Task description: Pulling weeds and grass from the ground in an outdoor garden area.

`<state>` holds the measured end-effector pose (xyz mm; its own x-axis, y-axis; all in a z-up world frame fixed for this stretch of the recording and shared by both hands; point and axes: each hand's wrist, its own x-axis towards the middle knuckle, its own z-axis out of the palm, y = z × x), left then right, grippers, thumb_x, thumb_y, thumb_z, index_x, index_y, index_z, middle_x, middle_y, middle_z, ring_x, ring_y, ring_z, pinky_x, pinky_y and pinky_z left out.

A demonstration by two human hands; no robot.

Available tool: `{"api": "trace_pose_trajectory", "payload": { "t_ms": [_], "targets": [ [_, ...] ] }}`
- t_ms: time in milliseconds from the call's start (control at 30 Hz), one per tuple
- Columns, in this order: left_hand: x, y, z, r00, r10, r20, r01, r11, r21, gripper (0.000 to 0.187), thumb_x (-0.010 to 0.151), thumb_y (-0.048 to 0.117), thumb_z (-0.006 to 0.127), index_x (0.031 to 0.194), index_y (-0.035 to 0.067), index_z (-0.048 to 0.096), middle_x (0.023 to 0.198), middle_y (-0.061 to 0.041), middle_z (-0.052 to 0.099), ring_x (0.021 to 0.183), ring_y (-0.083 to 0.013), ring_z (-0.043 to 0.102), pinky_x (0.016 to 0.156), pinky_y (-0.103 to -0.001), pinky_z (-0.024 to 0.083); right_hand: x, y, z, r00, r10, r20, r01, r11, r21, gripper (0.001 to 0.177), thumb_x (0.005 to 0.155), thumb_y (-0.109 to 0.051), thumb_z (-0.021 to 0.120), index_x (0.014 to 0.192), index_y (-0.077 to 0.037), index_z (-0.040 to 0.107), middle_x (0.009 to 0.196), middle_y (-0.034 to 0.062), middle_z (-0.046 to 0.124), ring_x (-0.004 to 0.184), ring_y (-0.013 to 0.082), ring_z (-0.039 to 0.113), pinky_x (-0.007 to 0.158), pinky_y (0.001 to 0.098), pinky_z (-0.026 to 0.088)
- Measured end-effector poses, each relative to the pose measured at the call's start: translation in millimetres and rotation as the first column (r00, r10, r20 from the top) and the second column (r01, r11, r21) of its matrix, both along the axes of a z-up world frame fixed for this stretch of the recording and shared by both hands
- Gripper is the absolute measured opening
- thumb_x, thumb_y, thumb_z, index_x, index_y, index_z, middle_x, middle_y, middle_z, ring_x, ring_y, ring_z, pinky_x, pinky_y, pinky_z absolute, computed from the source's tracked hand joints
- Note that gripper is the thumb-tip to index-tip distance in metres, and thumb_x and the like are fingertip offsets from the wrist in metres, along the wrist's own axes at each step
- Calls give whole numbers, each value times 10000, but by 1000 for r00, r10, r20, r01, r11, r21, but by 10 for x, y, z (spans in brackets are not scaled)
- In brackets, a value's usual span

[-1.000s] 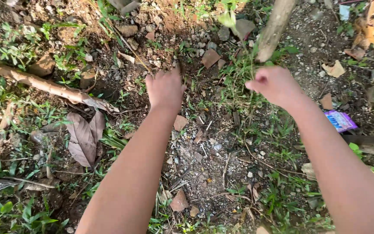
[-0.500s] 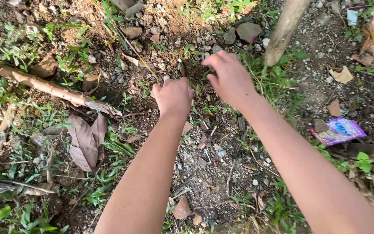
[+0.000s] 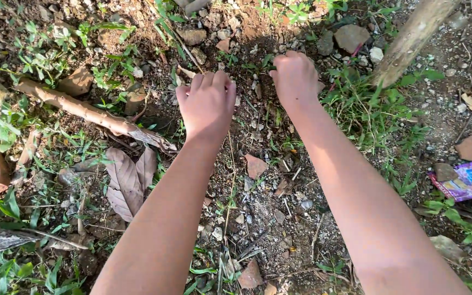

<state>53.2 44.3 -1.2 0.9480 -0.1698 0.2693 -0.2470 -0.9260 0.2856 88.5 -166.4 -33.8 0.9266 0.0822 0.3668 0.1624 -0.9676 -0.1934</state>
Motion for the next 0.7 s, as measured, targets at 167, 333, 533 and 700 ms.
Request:
{"api": "trace_pose_trajectory", "payload": {
  "t_ms": [167, 333, 533, 700],
  "targets": [
    [-18, 9, 2, 999, 6, 53, -6, 1000, -3, 220, 1018, 377, 571, 1010, 173, 653, 1041, -8, 689, 1092, -215, 610, 964, -507, 381, 85, 46, -83, 997, -78, 4, 78, 996, 41, 37, 853, -32, 766, 841, -48, 735, 922, 171, 711, 836, 402, 706, 694, 512, 568],
    [-33, 67, 132, 999, 21, 38, -22, 999, 30, 222, 1006, 384, 570, 1006, 180, 658, 1034, 11, 693, 1097, -208, 611, 948, -499, 381, 126, -53, -48, 986, -158, -46, 163, 979, 127, 85, 783, -1, 754, 792, -82, 728, 884, 165, 720, 800, 355, 717, 673, 468, 583],
    [-3, 182, 169, 999, 38, -36, -37, 999, 11, 198, 1007, 371, 591, 1021, 186, 659, 1045, 11, 691, 1117, -206, 595, 948, -489, 384, 56, -265, 164, 995, 24, -94, 38, 795, 606, 79, 946, -110, 793, 929, -73, 725, 895, 64, 766, 786, 179, 725, 702, 303, 568],
    [-13, 165, 69, 995, 51, -89, -29, 973, 230, 608, 897, 330, 665, 1461, 204, 476, 1435, 21, 531, 1341, -188, 453, 1067, -526, 331, 2, 189, 184, 976, 219, 15, -201, 865, 460, 81, 917, -59, 780, 978, -112, 776, 945, 64, 780, 747, 186, 716, 671, 328, 565]
  ]
}}
